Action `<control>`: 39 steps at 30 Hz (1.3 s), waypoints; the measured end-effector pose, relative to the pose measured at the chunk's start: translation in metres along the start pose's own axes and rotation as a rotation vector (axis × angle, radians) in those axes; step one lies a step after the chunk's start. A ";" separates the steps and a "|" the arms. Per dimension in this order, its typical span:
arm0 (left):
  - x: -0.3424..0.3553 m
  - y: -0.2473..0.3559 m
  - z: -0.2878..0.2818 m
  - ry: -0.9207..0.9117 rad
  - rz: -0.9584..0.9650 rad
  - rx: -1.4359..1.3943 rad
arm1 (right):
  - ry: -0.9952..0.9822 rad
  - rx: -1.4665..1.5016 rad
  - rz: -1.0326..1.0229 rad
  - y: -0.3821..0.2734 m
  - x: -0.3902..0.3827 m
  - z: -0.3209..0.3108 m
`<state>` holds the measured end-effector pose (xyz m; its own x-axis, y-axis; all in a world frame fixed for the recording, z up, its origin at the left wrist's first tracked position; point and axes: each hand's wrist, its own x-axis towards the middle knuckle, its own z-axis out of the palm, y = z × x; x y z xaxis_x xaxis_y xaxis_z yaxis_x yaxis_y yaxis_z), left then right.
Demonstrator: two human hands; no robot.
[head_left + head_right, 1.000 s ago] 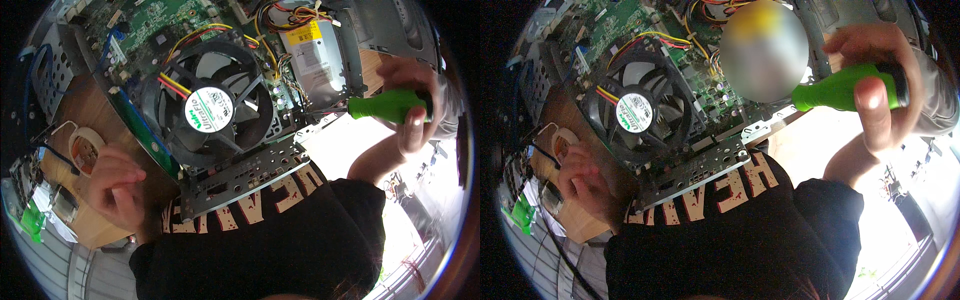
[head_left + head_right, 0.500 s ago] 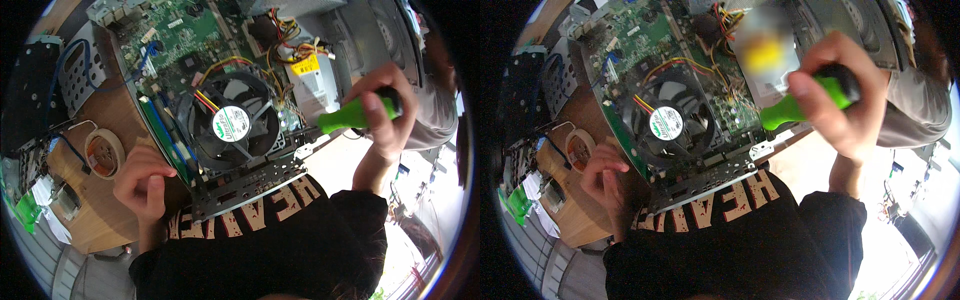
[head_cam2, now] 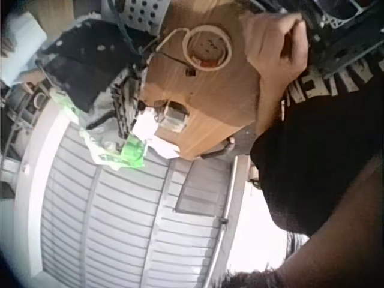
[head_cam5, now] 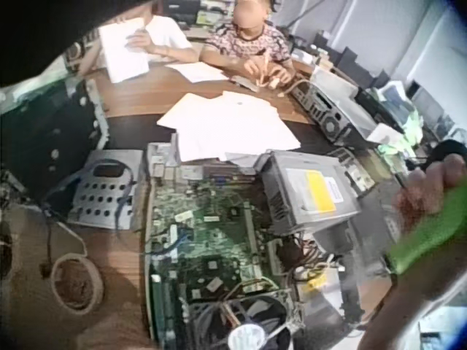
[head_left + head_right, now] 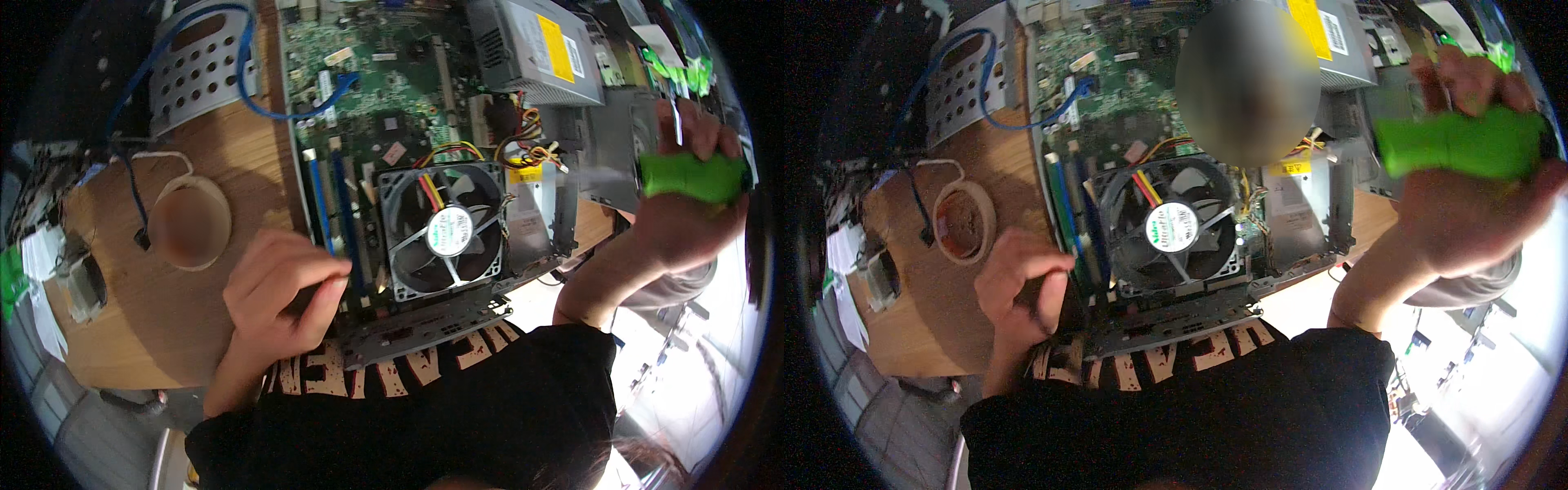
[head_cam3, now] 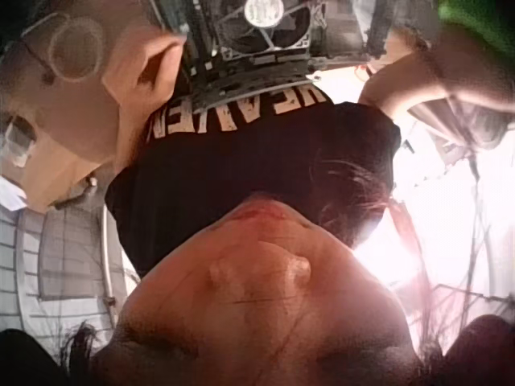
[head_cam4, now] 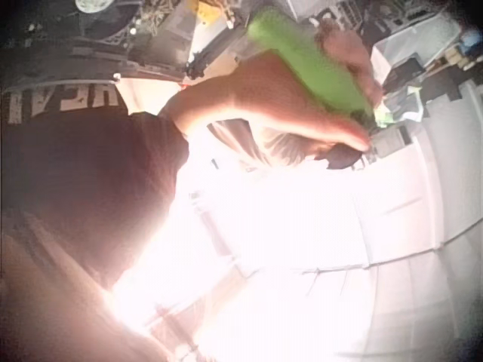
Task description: The person uses a screwdriver to remove and replace screws on a computer motherboard and case, handling a cooling fan and small metal components by hand while working inside the open chassis on a wooden table.
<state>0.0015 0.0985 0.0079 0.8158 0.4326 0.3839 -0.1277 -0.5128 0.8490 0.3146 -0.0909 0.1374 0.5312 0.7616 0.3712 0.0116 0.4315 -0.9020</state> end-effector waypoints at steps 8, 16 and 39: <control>0.005 -0.005 -0.009 0.083 -0.176 0.307 | 0.051 -0.481 0.001 -0.012 -0.049 0.016; 0.003 -0.004 -0.028 -0.305 0.097 0.487 | -0.070 -1.061 0.267 0.007 -0.081 0.022; 0.040 -0.013 -0.042 -0.971 0.905 0.545 | -0.711 -1.015 0.188 0.029 -0.126 0.037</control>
<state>0.0122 0.1531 0.0274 0.6556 -0.7450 0.1232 -0.7550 -0.6441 0.1231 0.2163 -0.1563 0.0725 0.0244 0.9993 -0.0300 0.7995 -0.0375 -0.5994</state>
